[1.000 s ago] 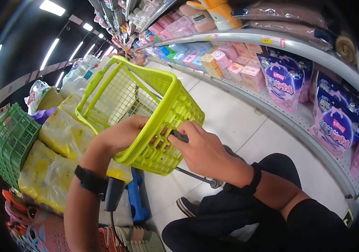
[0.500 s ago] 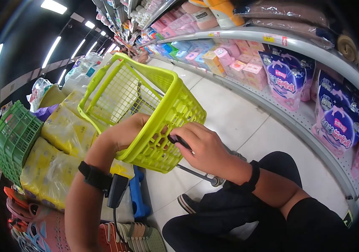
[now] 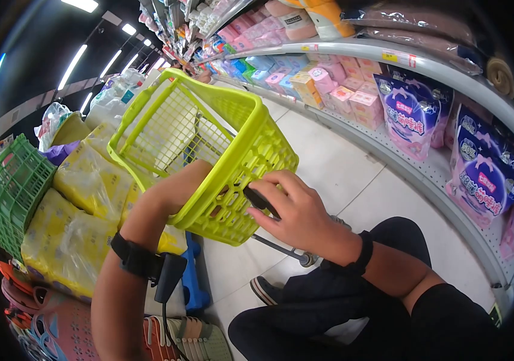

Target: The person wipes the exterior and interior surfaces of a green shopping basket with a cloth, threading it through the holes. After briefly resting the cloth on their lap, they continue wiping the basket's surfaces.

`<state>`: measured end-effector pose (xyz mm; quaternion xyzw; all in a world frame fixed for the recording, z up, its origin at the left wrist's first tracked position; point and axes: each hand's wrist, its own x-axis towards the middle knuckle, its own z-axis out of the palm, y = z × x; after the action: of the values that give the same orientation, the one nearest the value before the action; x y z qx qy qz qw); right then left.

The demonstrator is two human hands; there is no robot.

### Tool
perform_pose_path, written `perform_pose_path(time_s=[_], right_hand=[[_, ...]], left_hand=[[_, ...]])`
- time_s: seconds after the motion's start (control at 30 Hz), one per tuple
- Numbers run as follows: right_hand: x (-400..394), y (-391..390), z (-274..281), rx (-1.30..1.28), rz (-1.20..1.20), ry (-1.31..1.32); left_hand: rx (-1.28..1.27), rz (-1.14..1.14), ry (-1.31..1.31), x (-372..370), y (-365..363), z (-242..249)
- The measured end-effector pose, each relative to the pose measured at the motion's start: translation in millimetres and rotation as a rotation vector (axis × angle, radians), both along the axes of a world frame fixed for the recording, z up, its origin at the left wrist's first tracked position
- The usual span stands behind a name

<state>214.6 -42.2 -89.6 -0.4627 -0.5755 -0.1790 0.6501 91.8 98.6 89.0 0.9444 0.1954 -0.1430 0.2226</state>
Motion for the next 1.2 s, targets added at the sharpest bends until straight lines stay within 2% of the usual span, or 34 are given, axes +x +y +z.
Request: perform_pose_path(time_s=[0.1,0.3,0.37,0.5,0.63,0.7,0.83,0.87,0.93,1.0,1.1,1.2], right_hand=[[-2,0,-2,0.0,0.007,0.044],[7,1,-1,-0.058,0.206,0.039],[18,7,-2,-0.105,0.476,0.072],[39,10,-3,-0.173,0.666,-0.007],[32,4,2,-0.137,0.606,0.02],[21,3,6,-0.104,0.412,0.069],[8,2,3,-0.094,0.333,0.076],[12,1,3,-0.094,0.332,0.078],[25,2,6,-0.175,0.515,0.051],[34,6,3,-0.152,0.57,0.035],[48,6,4,-0.154,0.615,0.002],[65,-1,10,-0.167,0.62,0.027]], left_hand=[[-0.064,0.053,-0.035,-3,1,-6],[-0.178,0.151,-0.051,-7,0,-7],[-0.139,0.122,-0.045,-10,10,-10],[-0.148,0.121,-0.053,-11,7,-7],[-0.128,0.066,-0.038,-13,12,-8],[-0.115,0.069,-0.059,-15,12,-9],[-0.19,0.151,-0.051,-13,8,-11],[-0.224,0.189,-0.046,-13,5,-12],[-0.295,0.265,-0.035,-14,1,-11],[-0.335,0.305,-0.032,-14,-2,-10],[-0.221,0.396,0.026,-7,-11,-4],[-0.194,0.306,0.015,-8,0,-8]])
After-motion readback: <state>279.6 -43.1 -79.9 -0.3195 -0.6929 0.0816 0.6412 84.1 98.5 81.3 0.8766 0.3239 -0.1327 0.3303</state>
